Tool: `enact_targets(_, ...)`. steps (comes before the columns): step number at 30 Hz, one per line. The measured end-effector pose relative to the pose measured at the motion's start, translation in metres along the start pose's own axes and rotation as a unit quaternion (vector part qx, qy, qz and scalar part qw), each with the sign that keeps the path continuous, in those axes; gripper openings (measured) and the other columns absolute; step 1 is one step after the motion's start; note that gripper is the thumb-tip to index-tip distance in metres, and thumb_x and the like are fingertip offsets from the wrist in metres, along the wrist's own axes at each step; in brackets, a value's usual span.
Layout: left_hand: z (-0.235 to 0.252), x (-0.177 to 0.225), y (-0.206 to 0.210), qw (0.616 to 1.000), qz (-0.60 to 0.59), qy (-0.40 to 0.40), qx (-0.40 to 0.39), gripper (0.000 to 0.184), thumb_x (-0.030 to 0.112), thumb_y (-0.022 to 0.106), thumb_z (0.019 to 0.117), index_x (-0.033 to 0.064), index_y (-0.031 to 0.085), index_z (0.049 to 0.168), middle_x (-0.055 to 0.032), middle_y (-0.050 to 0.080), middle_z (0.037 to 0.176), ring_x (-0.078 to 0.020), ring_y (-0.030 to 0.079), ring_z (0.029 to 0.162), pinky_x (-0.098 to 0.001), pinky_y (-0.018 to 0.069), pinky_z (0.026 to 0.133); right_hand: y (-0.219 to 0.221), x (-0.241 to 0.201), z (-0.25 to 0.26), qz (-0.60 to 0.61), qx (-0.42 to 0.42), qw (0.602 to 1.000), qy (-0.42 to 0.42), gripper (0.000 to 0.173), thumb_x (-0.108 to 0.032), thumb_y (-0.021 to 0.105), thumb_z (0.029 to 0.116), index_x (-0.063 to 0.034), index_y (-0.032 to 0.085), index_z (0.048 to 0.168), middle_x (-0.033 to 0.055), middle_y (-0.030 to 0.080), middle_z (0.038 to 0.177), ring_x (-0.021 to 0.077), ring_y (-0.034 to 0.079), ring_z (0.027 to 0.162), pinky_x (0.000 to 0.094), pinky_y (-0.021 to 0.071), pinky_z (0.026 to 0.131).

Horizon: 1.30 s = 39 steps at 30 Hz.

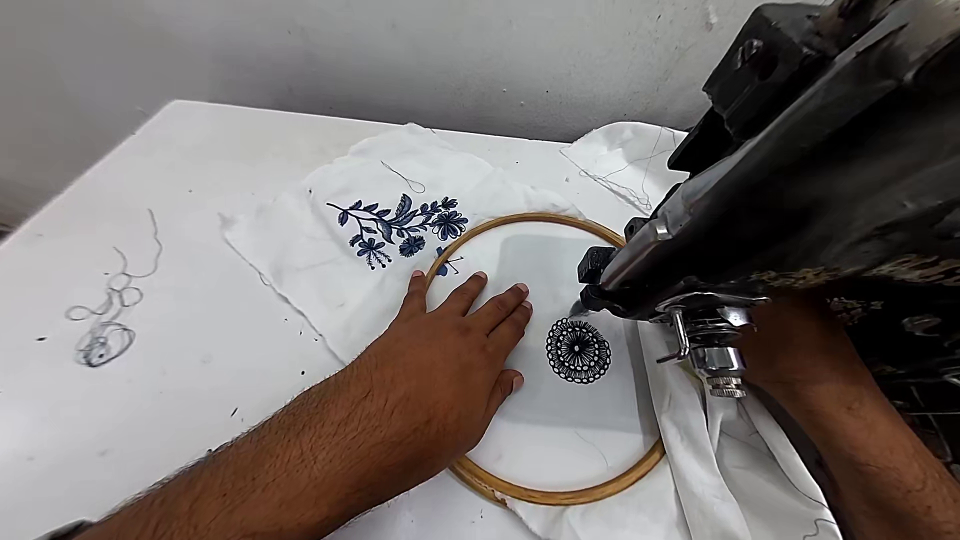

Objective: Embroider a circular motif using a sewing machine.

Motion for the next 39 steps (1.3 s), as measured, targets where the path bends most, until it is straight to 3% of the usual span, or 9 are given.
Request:
enact_targets(4,-0.0002,-0.0019,0.0007,1.000,0.003,-0.004,0.007,0.062,0.051,0.033,0.1059,0.0180,0.045,0.157,0.0034,0.036,0.166,-0.0324,0.034,0.152,-0.0781,0.0261,0.111,0.0017,-0.0025,-0.0024,0.029,0.009,0.999,0.014,0.029,-0.032,0.070,0.0833,-0.0044,0.066,0.091,0.0119,0.064,0.086,0.0230,0.063,0.082,0.0489,0.0470,0.069)
enact_targets(11,0.0023,0.0008,0.0029,1.000,0.004,0.003,0.008,0.062,0.051,0.031,0.1070,0.0179,0.044,0.158,0.0030,0.035,0.166,-0.0325,0.033,0.153,-0.0776,0.0248,0.112,0.0020,0.0061,0.0020,0.000,0.006,1.000,-0.016,0.027,-0.032,0.068,0.0851,-0.0046,0.067,0.089,0.0154,0.064,0.083,0.0313,0.064,0.078,0.0560,0.0467,0.064)
enact_targets(15,-0.0003,-0.0015,-0.0001,1.000,0.003,-0.001,0.004,0.061,0.050,0.033,0.1063,0.0183,0.045,0.157,0.0036,0.037,0.165,-0.0327,0.034,0.152,-0.0777,0.0263,0.111,0.0027,0.0016,-0.0018,0.036,0.005,0.999,-0.006,0.022,-0.026,0.073,0.0820,-0.0065,0.067,0.089,0.0100,0.065,0.083,0.0217,0.063,0.079,0.0480,0.0481,0.067)
enact_targets(19,0.0026,-0.0015,0.0028,1.000,0.006,-0.001,0.015,0.061,0.050,0.030,0.1069,0.0177,0.045,0.157,0.0028,0.037,0.165,-0.0332,0.034,0.152,-0.0778,0.0255,0.112,0.0041,0.0057,0.0008,0.030,0.007,0.999,-0.021,0.022,-0.027,0.069,0.0837,-0.0053,0.067,0.087,0.0119,0.064,0.081,0.0243,0.064,0.078,0.0492,0.0471,0.065)
enact_targets(21,0.0030,-0.0007,0.0034,1.000,0.006,0.002,0.012,0.062,0.050,0.030,0.1069,0.0176,0.044,0.157,0.0030,0.036,0.166,-0.0328,0.033,0.153,-0.0779,0.0248,0.112,0.0024,0.0068,0.0018,0.013,-0.008,1.000,-0.006,0.025,-0.029,0.070,0.0857,-0.0037,0.067,0.087,0.0157,0.064,0.081,0.0313,0.064,0.078,0.0560,0.0459,0.064)
enact_targets(27,-0.0002,-0.0021,-0.0003,1.000,0.010,0.001,-0.001,0.062,0.051,0.032,0.1064,0.0175,0.044,0.157,0.0025,0.036,0.166,-0.0329,0.034,0.152,-0.0770,0.0260,0.112,0.0007,-0.0031,-0.0029,0.019,-0.006,1.000,0.020,0.023,-0.024,0.072,0.0846,-0.0017,0.066,0.090,0.0169,0.065,0.086,0.0312,0.064,0.082,0.0555,0.0463,0.068)
enact_targets(30,0.0017,-0.0017,0.0017,1.000,0.004,0.002,0.012,0.061,0.049,0.031,0.1071,0.0164,0.044,0.157,0.0014,0.037,0.166,-0.0335,0.034,0.152,-0.0781,0.0243,0.112,0.0022,0.0011,-0.0017,0.025,0.010,1.000,-0.005,0.024,-0.027,0.069,0.0829,-0.0044,0.067,0.090,0.0124,0.064,0.084,0.0250,0.064,0.081,0.0494,0.0470,0.067)
enact_targets(35,0.0019,-0.0001,0.0018,1.000,0.004,0.008,0.010,0.061,0.050,0.031,0.1068,0.0173,0.044,0.157,0.0024,0.036,0.166,-0.0332,0.033,0.153,-0.0775,0.0250,0.112,-0.0019,0.0009,-0.0001,-0.011,-0.017,0.999,0.025,0.026,-0.029,0.073,0.0851,-0.0040,0.065,0.084,0.0156,0.062,0.079,0.0320,0.062,0.075,0.0555,0.0439,0.062)
enact_targets(39,0.0008,-0.0031,0.0006,1.000,0.006,0.002,0.007,0.062,0.051,0.032,0.1061,0.0179,0.045,0.157,0.0029,0.036,0.166,-0.0333,0.034,0.152,-0.0775,0.0263,0.111,-0.0003,-0.0029,-0.0027,0.006,-0.012,1.000,0.019,0.025,-0.027,0.072,0.0847,-0.0030,0.066,0.088,0.0156,0.064,0.084,0.0303,0.063,0.081,0.0546,0.0458,0.066)
Point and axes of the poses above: each hand's wrist, its own z-axis towards the middle knuckle, its own y-axis out of the palm, x = y × z, the point moved 1 cm from there along z, towards the middle knuckle
